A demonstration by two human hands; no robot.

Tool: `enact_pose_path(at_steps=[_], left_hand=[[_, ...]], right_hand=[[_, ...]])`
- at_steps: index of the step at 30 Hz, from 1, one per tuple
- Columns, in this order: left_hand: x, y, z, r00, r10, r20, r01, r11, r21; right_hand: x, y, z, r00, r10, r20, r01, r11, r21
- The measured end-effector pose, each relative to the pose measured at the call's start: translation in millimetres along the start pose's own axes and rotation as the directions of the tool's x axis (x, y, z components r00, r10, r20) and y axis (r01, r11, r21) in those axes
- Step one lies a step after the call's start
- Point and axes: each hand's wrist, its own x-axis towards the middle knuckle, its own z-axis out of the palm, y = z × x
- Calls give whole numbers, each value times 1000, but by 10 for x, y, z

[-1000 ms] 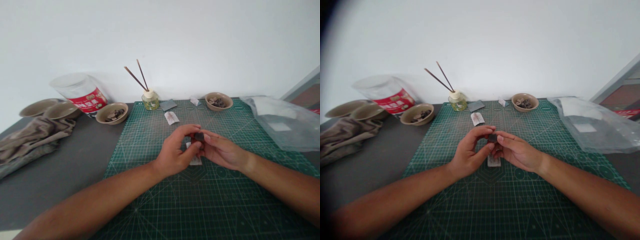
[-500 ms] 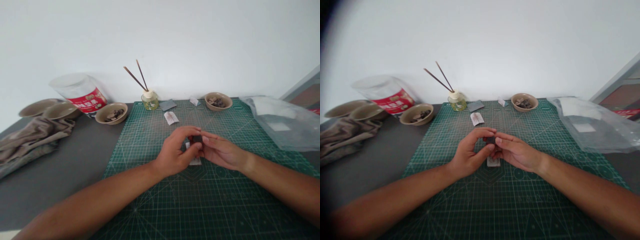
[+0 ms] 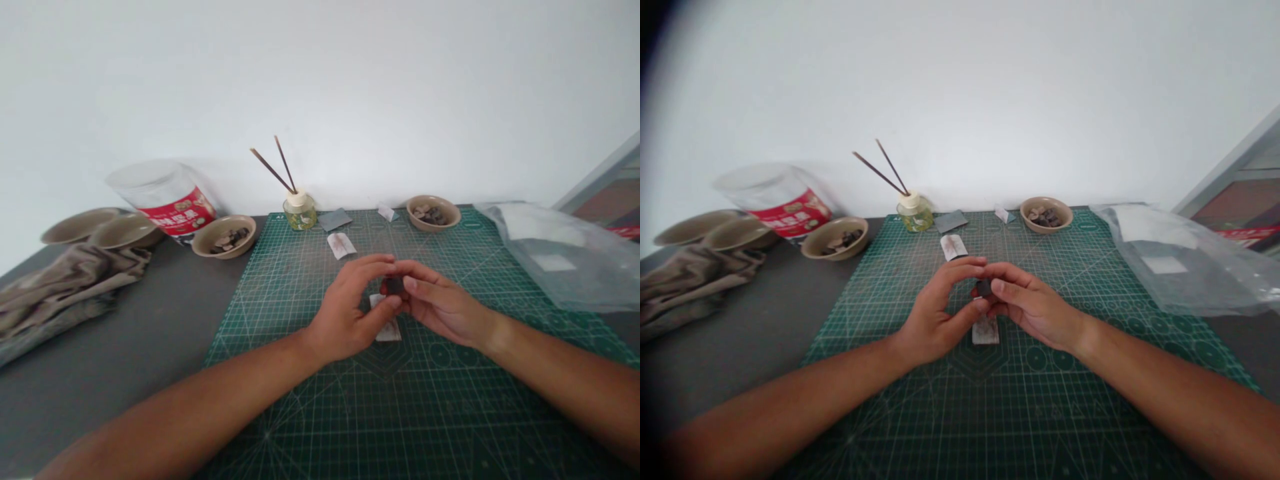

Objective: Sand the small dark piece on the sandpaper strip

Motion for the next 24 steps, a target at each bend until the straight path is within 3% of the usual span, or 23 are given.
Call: enact_pose_path(at_steps=[3,7,12,14,18,24], left_hand=[[-14,-7,-82,997,-69,42,62,989,136],[-58,36,-161,945,-190,265,88,931,354],[-110,163,-172,859,-359,366,150,858,491],[-131,196,-169,836,-391,386,161,846,509],[-163,203,-162,819,-395,416,145,844,516],[-150,174,-169,797,-416,438,158,843,514]], right_hand=[[11,-87,-22,982,-170,-87,125,918,-375],[0,-137,-44,944,-327,-46,163,582,-796],[-44,-24,-32,927,-284,246,296,152,-943],[-63,22,-14,921,-227,317,331,27,-943],[-73,70,4,921,-153,357,346,-94,-933],[-66,90,-8,926,-109,360,344,-146,-928]])
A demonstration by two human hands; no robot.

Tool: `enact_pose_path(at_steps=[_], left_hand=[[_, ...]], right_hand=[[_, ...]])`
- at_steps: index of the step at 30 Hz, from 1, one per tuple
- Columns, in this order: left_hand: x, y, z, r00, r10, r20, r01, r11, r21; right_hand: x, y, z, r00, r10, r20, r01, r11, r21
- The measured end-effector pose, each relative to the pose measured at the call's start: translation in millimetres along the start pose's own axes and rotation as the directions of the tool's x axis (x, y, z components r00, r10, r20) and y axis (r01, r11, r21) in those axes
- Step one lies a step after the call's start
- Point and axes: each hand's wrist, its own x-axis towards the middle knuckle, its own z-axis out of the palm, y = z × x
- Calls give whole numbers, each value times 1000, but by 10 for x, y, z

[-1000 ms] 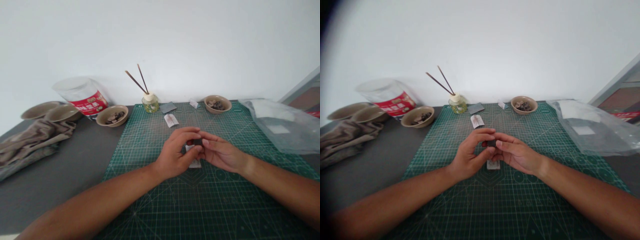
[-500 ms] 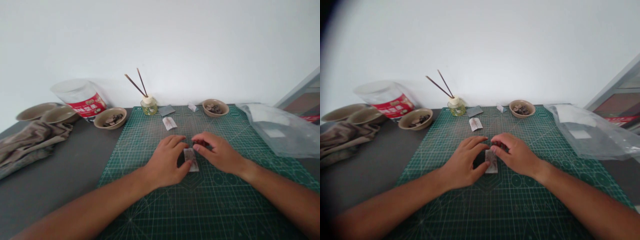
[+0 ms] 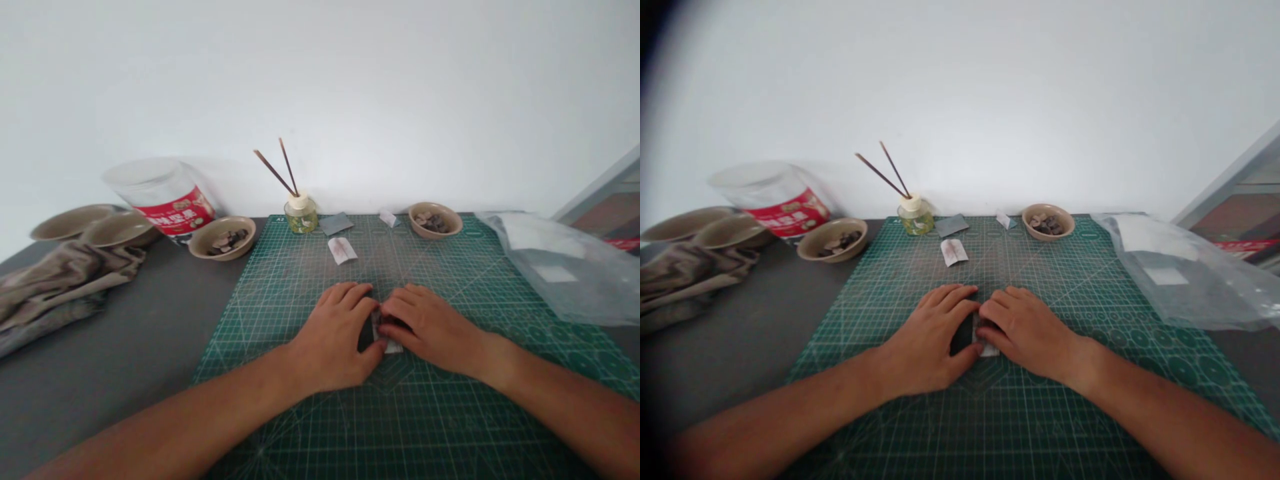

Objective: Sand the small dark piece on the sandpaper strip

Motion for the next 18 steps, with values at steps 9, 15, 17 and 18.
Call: enact_pose_path(at_steps=[9,15,17,18], left_hand=[[12,-8,-42,999,-28,27,29,999,-41],[22,-2,-73,999,-15,33,16,999,-37],[25,-1,-80,999,-10,33,11,999,-35],[25,1,-83,999,-7,33,8,999,-32]], right_hand=[[4,-31,-159,991,-91,-103,104,986,129],[-1,69,-171,978,-208,32,206,976,68],[-1,86,-170,974,-223,27,221,973,60],[0,88,-171,973,-231,21,229,972,60]])
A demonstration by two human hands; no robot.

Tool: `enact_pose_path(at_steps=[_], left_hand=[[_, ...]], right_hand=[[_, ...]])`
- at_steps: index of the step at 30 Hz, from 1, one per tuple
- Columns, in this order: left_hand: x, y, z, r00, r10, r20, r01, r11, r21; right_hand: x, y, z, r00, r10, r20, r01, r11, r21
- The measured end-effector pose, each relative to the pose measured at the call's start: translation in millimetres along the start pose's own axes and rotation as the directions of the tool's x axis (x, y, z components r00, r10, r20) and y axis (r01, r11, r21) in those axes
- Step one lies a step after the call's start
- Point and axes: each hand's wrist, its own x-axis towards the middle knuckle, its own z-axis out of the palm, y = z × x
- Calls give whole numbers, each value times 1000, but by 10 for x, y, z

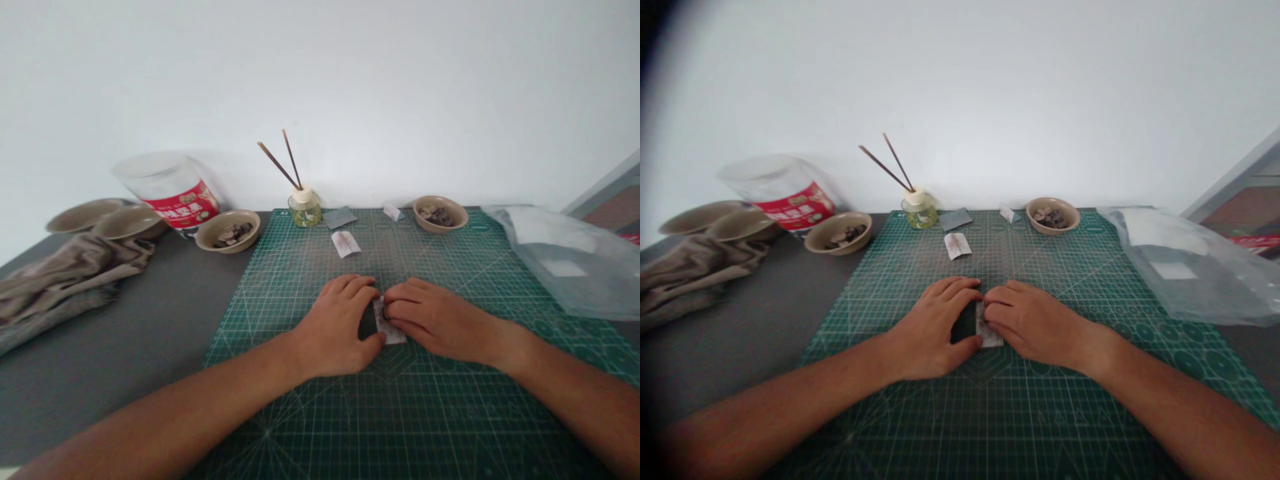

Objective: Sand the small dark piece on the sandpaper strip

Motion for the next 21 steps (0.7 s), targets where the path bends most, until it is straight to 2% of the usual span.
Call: enact_pose_path(at_steps=[7,14,18,21], left_hand=[[-36,-14,-22,999,12,38,-14,998,56],[-83,-55,-24,999,-6,51,1,995,96],[-94,-34,-5,999,-22,40,18,995,94],[-100,-17,12,999,-32,30,29,996,83]], right_hand=[[-1,-29,-25,999,36,8,-36,999,14],[-17,4,-9,999,-11,-33,9,998,-59],[-4,10,-15,998,41,-56,-45,996,-77],[-2,-26,-33,998,62,-12,-62,998,-16]])
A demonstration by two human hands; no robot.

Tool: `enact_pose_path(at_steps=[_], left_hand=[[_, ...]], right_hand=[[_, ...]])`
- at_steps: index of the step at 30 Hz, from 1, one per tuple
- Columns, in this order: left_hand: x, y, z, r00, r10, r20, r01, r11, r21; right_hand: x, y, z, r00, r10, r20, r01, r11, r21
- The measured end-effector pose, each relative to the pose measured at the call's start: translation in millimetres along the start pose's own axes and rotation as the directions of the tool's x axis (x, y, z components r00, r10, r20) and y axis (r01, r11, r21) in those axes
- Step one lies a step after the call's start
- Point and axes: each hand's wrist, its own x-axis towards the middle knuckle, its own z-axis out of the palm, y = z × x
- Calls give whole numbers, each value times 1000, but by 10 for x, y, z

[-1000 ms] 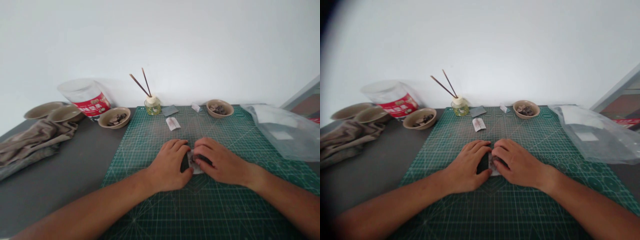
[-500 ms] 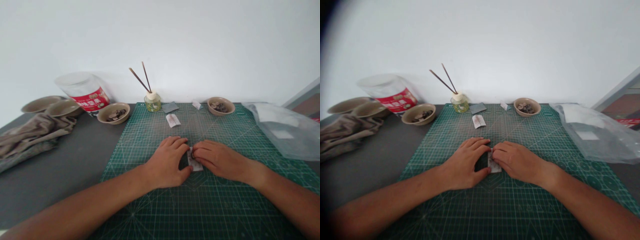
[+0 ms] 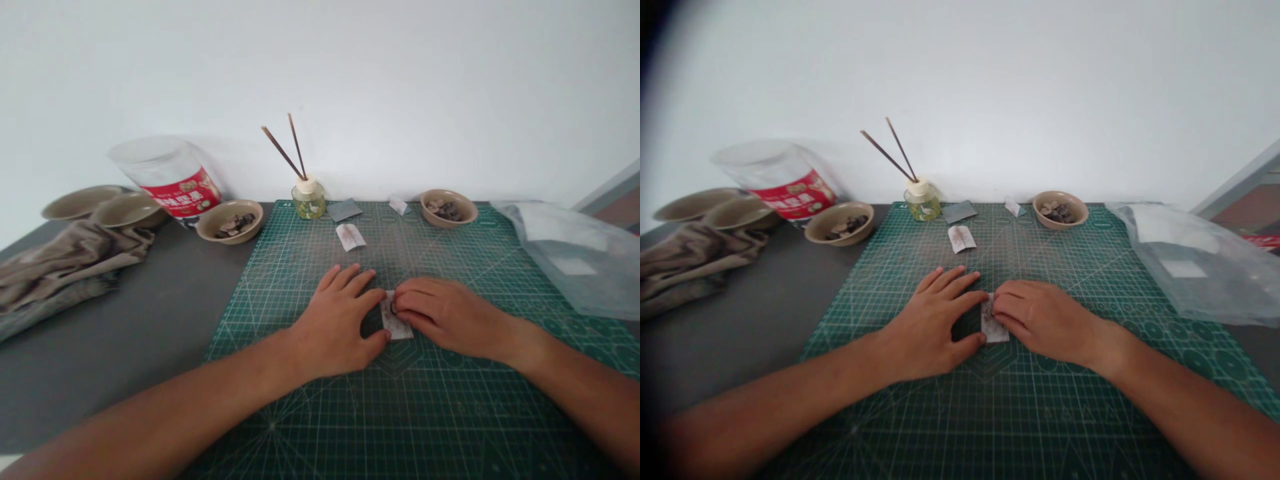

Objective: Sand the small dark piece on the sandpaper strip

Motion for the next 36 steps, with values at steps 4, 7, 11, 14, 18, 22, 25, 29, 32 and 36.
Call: enact_pose_path(at_steps=[4,7,11,14,18,22,25,29,32,36], left_hand=[[-2,28,12,1000,-20,-8,20,1000,-3],[-11,60,25,999,-22,-35,22,1000,8],[-28,93,48,999,-3,-44,4,1000,13],[-29,88,57,1000,10,-26,-10,1000,-6],[-9,40,49,1000,18,-11,-18,999,-48],[19,-13,32,999,43,13,-42,996,-78],[32,-31,29,999,50,-3,-50,995,-91],[43,-47,23,999,29,-27,-32,995,-97],[60,-75,-1,998,56,-14,-57,995,-86],[87,-116,-36,995,100,5,-99,992,-75]], right_hand=[[-9,-40,-2,1000,0,20,0,1000,23],[-9,-40,10,1000,-4,13,4,1000,1],[-8,-28,15,1000,-8,18,8,1000,-3],[-15,-17,4,1000,-3,25,4,1000,-11],[-22,-8,-12,1000,11,22,-10,1000,-22],[-15,-26,-3,1000,11,3,-11,1000,5],[-13,-25,8,1000,-5,7,5,1000,12],[-23,-8,-9,1000,13,-11,-13,1000,0],[-18,-35,-14,999,5,39,-6,1000,16],[3,-44,7,999,-41,30,42,999,-23]])
